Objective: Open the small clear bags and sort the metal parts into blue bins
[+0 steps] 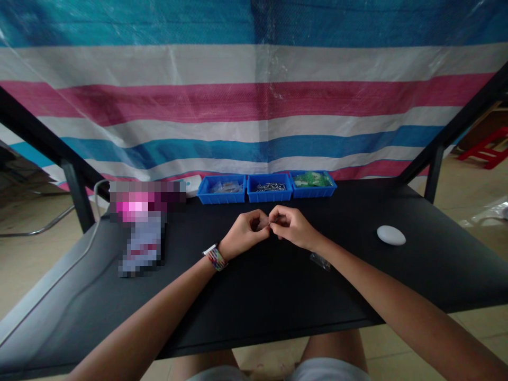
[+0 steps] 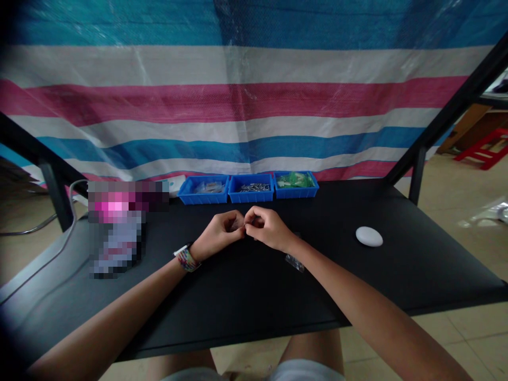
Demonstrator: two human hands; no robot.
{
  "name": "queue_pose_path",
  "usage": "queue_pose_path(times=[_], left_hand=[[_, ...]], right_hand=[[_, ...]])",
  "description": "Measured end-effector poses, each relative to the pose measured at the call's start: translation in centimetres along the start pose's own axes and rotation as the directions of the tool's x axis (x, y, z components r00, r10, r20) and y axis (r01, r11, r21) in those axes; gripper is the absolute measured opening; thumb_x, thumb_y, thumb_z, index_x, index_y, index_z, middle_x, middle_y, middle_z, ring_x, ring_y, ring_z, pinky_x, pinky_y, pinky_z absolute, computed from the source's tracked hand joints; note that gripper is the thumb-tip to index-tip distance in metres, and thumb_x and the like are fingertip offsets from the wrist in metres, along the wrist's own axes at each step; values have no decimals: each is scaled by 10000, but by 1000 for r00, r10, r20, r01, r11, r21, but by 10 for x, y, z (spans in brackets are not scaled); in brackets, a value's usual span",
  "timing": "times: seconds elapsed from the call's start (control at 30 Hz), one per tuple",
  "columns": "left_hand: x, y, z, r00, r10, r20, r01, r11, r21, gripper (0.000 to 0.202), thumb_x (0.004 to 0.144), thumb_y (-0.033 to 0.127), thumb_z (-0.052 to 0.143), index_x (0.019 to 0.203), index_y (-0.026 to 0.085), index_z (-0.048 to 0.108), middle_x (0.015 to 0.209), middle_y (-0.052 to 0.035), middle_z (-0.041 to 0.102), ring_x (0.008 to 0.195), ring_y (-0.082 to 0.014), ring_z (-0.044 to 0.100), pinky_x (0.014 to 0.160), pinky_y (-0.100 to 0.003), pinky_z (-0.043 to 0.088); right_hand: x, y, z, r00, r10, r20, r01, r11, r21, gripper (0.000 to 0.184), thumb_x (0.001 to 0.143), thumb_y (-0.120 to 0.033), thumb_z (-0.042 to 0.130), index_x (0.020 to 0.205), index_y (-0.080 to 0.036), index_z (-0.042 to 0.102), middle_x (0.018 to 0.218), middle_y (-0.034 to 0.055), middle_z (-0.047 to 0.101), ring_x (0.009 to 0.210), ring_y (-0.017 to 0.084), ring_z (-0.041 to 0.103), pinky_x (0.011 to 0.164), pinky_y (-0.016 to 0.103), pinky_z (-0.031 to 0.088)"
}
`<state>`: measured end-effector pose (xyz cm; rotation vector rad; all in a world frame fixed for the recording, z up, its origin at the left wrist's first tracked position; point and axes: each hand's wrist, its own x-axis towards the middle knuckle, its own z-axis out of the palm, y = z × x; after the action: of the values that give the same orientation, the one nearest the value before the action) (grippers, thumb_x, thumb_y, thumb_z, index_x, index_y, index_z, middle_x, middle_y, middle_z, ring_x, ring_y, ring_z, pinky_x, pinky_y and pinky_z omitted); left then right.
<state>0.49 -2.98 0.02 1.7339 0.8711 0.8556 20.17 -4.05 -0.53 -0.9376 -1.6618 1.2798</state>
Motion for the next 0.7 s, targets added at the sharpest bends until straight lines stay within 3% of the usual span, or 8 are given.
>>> queue_pose_path(times=[0.2, 0.47, 0.6, 0.7], left_hand=[[0, -1, -2, 999, -9, 43, 9, 1000, 6, 207, 879, 340, 707, 855, 146, 637, 745, -9, 647, 677, -129, 585, 638, -246, 438], [2, -1, -4, 1000, -9, 6, 10, 983, -183, 336, 874, 430, 799, 936, 161, 608, 809, -7, 664, 669, -125, 658, 653, -246, 523], [3, -1, -7, 997, 9, -71, -25, 974, -224, 303, 892, 408, 787, 905, 160, 614, 771, -3, 664, 657, -120, 659, 676, -247, 533], [6, -1, -12, 979, 9, -202, -59, 968, -244, 295, 883, 405, 790, 904, 166, 618, 754, 6, 657, 640, -123, 665, 666, -249, 541]], right_hand=[[1, 1, 1, 1000, -4, -19, 5, 999, 36, 162, 834, -292, 718, 833, -187, 595, 726, -41, 563, 553, 91, 541, 511, 224, 443], [5, 3, -4, 990, -18, -139, 33, 994, 108, 242, 857, -385, 762, 887, -192, 620, 795, -28, 623, 510, 81, 562, 498, 237, 461], [7, 4, -5, 986, -6, -166, 33, 987, 159, 266, 838, -378, 790, 979, -194, 660, 860, -14, 656, 522, 90, 589, 511, 253, 493], [7, 5, -6, 983, 3, -182, 29, 984, 175, 286, 849, -369, 771, 1054, -197, 669, 849, -8, 677, 522, 100, 596, 515, 262, 505]])
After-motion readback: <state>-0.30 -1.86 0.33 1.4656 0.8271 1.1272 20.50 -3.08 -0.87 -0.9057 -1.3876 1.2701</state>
